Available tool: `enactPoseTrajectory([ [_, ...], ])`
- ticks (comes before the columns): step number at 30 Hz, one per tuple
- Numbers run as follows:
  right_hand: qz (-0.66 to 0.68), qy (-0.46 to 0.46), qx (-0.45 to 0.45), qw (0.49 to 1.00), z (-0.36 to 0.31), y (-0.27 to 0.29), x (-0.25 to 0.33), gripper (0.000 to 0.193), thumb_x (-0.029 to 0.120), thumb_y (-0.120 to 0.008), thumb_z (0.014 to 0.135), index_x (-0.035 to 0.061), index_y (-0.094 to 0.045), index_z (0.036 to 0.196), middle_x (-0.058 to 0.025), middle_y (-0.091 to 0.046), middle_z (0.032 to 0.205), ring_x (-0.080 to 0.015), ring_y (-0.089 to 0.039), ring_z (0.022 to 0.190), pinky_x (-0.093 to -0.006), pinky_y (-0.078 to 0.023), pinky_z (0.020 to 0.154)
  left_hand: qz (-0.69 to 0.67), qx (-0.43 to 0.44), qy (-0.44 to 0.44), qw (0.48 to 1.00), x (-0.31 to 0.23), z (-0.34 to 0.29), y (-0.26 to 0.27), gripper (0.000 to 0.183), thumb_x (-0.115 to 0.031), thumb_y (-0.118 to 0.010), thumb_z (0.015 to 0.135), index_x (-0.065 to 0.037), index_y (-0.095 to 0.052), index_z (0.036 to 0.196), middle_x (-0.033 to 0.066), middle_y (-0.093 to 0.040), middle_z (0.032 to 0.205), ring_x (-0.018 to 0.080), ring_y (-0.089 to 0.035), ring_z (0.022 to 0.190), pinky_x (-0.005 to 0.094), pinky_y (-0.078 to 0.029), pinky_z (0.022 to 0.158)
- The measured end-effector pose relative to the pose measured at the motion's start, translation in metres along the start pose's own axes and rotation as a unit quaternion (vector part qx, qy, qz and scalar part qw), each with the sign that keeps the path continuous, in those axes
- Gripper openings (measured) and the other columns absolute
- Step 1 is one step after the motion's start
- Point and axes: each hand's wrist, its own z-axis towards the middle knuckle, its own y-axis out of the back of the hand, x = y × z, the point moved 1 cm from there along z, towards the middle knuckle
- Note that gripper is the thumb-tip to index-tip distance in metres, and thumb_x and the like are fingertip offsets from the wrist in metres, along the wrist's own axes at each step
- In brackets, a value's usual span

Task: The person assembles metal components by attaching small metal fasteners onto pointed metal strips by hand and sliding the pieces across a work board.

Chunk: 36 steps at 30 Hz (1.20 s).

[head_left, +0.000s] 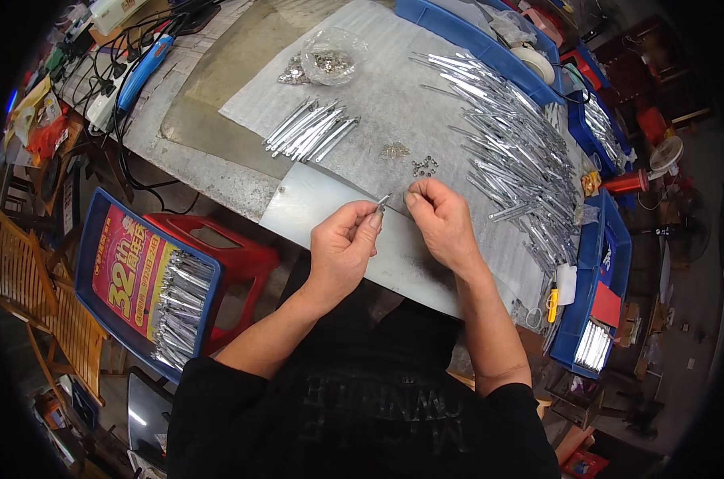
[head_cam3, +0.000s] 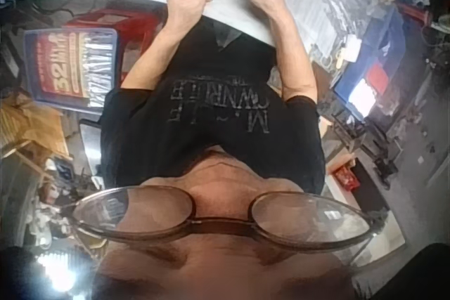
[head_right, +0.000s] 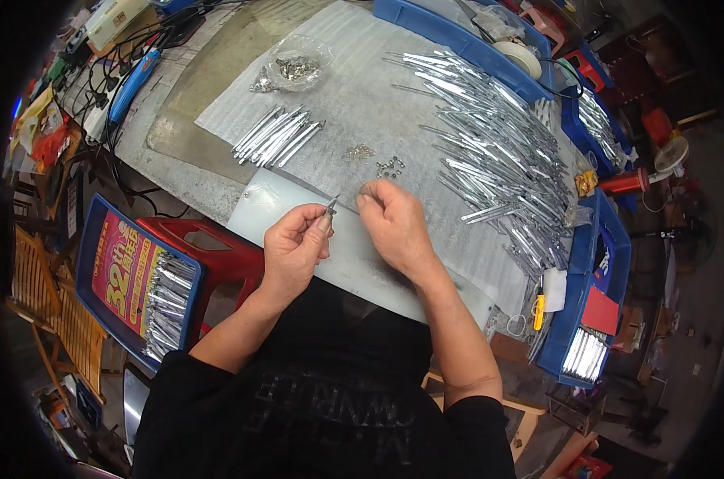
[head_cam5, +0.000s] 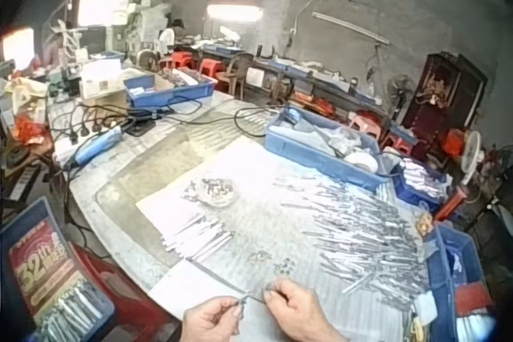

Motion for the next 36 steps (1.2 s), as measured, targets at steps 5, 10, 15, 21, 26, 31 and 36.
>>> enactPoseTrajectory([
  [5,0.086,-0.026,-0.001,0.996,-0.019,-0.003,0.001,0.016,0.013,-0.053,0.079,-0.0032,-0.056,0.082,-0.0104,-0.057,0.069,-0.0134,-0.052,0.065,-0.0278,-0.041,0.059,0.012,0.004,0.004,1.000,0.002,0.000,-0.007,0.015,-0.006,-0.051,0.087,0.004,-0.054,0.098,0.0022,-0.054,0.073,0.0037,-0.045,0.055,0.0165,-0.039,0.050],
  [10,0.112,-0.003,-0.008,0.994,-0.025,-0.007,0.003,0.016,0.012,-0.054,0.080,-0.0034,-0.056,0.083,-0.0093,-0.059,0.069,-0.0128,-0.053,0.064,-0.0273,-0.042,0.059,0.026,0.015,0.005,1.000,0.003,-0.003,-0.011,0.014,-0.005,-0.051,0.087,0.004,-0.054,0.097,0.0011,-0.053,0.072,0.0037,-0.046,0.056,0.0165,-0.040,0.050],
  [15,0.108,-0.013,-0.018,0.994,-0.027,-0.007,0.004,0.016,0.012,-0.053,0.080,-0.0033,-0.057,0.083,-0.0096,-0.059,0.070,-0.0130,-0.054,0.065,-0.0278,-0.043,0.059,0.049,0.022,-0.009,0.998,0.003,-0.005,-0.014,0.014,-0.005,-0.052,0.086,0.004,-0.055,0.097,0.0005,-0.053,0.072,0.0033,-0.046,0.056,0.0162,-0.040,0.050],
  [21,0.092,0.002,-0.035,0.995,-0.030,-0.007,0.005,0.015,0.011,-0.053,0.079,-0.0031,-0.056,0.082,-0.0116,-0.058,0.070,-0.0172,-0.055,0.063,-0.0295,-0.043,0.058,0.110,-0.013,-0.060,0.992,0.008,-0.007,-0.014,0.010,-0.004,-0.056,0.083,0.002,-0.059,0.089,0.0030,-0.056,0.066,0.0054,-0.049,0.054,0.0206,-0.040,0.048],
  [26,-0.020,0.115,-0.102,0.988,-0.033,-0.010,0.004,0.012,0.008,-0.054,0.077,-0.0027,-0.056,0.080,-0.0150,-0.058,0.072,-0.0258,-0.057,0.064,-0.0335,-0.044,0.059,0.195,-0.032,-0.134,0.971,0.004,-0.008,-0.015,0.009,-0.003,-0.058,0.080,0.002,-0.059,0.088,0.0075,-0.059,0.070,0.0103,-0.053,0.057,0.0234,-0.043,0.051],
  [31,-0.007,0.106,-0.104,0.989,-0.035,-0.011,0.006,0.010,0.006,-0.054,0.076,-0.0025,-0.056,0.080,-0.0155,-0.058,0.074,-0.0278,-0.057,0.066,-0.0346,-0.045,0.058,0.183,-0.030,-0.119,0.975,0.005,-0.009,-0.015,0.009,-0.003,-0.058,0.080,0.002,-0.059,0.088,0.0081,-0.059,0.071,0.0115,-0.054,0.059,0.0237,-0.043,0.052],
  [36,0.006,0.088,-0.095,0.992,-0.036,-0.010,0.004,0.010,0.007,-0.055,0.076,-0.0023,-0.056,0.080,-0.0152,-0.058,0.074,-0.0267,-0.057,0.066,-0.0340,-0.044,0.058,0.198,-0.036,-0.158,0.967,0.004,-0.009,-0.016,0.009,-0.004,-0.059,0.079,0.002,-0.060,0.087,0.0082,-0.059,0.071,0.0114,-0.054,0.059,0.0238,-0.043,0.052],
])
